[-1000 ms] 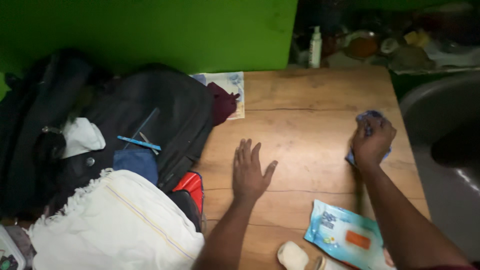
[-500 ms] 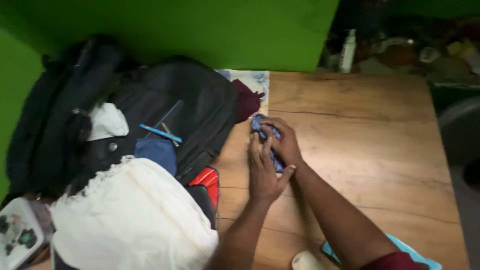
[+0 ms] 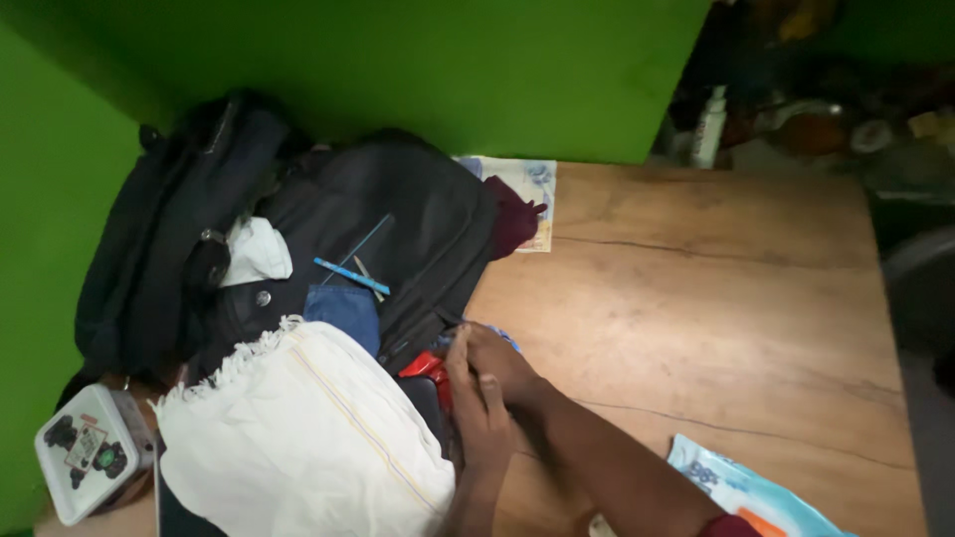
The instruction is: The person wipes a wooden table surface with a blue cloth. They move a book and a small container aside to clean underneath, then wipe a white cloth and a black laptop case before placing the cloth on top of the case.
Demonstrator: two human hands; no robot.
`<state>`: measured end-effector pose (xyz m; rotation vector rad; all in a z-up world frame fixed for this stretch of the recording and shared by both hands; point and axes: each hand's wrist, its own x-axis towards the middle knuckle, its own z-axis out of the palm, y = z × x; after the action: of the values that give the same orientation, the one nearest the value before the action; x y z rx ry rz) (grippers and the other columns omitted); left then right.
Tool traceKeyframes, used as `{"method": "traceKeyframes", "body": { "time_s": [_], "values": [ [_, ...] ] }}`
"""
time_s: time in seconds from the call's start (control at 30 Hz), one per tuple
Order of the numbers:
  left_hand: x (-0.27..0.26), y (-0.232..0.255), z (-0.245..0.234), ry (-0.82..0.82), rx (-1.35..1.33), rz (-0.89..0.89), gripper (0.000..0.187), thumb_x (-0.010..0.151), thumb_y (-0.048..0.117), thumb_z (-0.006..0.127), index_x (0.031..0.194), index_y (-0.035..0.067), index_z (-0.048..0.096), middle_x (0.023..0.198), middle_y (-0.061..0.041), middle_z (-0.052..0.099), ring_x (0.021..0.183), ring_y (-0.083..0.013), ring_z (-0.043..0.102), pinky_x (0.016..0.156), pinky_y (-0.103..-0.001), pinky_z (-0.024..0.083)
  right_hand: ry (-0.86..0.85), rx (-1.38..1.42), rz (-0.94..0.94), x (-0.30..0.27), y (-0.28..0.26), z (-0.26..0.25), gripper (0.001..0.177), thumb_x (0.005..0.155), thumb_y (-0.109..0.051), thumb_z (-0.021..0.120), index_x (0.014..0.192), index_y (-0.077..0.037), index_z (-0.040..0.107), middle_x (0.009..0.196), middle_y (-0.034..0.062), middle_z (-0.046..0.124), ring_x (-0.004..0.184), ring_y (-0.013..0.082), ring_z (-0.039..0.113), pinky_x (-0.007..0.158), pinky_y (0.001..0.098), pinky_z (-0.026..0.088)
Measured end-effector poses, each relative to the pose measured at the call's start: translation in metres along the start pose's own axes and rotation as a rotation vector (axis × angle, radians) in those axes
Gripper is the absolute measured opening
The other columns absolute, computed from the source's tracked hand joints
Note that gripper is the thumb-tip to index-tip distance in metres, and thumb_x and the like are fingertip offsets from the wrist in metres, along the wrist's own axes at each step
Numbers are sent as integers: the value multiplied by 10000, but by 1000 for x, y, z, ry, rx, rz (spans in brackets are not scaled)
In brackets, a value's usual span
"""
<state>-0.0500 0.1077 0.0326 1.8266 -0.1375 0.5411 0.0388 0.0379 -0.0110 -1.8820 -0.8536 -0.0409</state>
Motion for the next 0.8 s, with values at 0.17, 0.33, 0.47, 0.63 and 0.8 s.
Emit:
{"method": "traceKeyframes", "body": {
  "time_s": [0.17,0.33,0.47,0.63,0.8],
  "values": [
    [7,-12,23,-152,95,-139,606,992,245,492,1516,-38,381,1588,-252,419,1390,-392,468,1147,-444,363,151,-364,16,-44,2,-71,267,919,-218,640,1125,-73,724,1246,187,676,1167,378,625,974,449,519],
    [1,-43,55,-310,146,-5,585,999,231,548,1486,-54,396,1542,-269,427,1474,-426,371,1211,-490,279,498,-751,271,-118,68,-165,337,945,-114,542,1231,-92,718,1357,181,650,1310,389,564,1114,485,445],
    [5,-41,71,-315,411,51,621,944,299,617,1444,-26,447,1503,-242,468,1465,-408,377,1198,-512,275,729,-916,457,-198,97,-238,333,1030,-218,537,1293,-54,658,1330,230,629,1231,429,577,1091,503,445],
    [10,-27,74,-340,531,90,786,833,436,745,1405,-25,465,1474,-267,449,1452,-415,350,1190,-544,254,772,-1039,762,-249,139,-286,412,1034,-175,566,1385,33,624,1391,331,529,1249,474,510,1053,529,427],
    [18,-19,80,-407,649,92,892,760,512,792,1375,-43,462,1459,-279,419,1438,-439,306,1161,-578,225,1038,-1086,740,-198,244,-301,365,1058,-157,505,1354,46,575,1352,290,560,1247,452,501,1108,524,403]
  ]
}}
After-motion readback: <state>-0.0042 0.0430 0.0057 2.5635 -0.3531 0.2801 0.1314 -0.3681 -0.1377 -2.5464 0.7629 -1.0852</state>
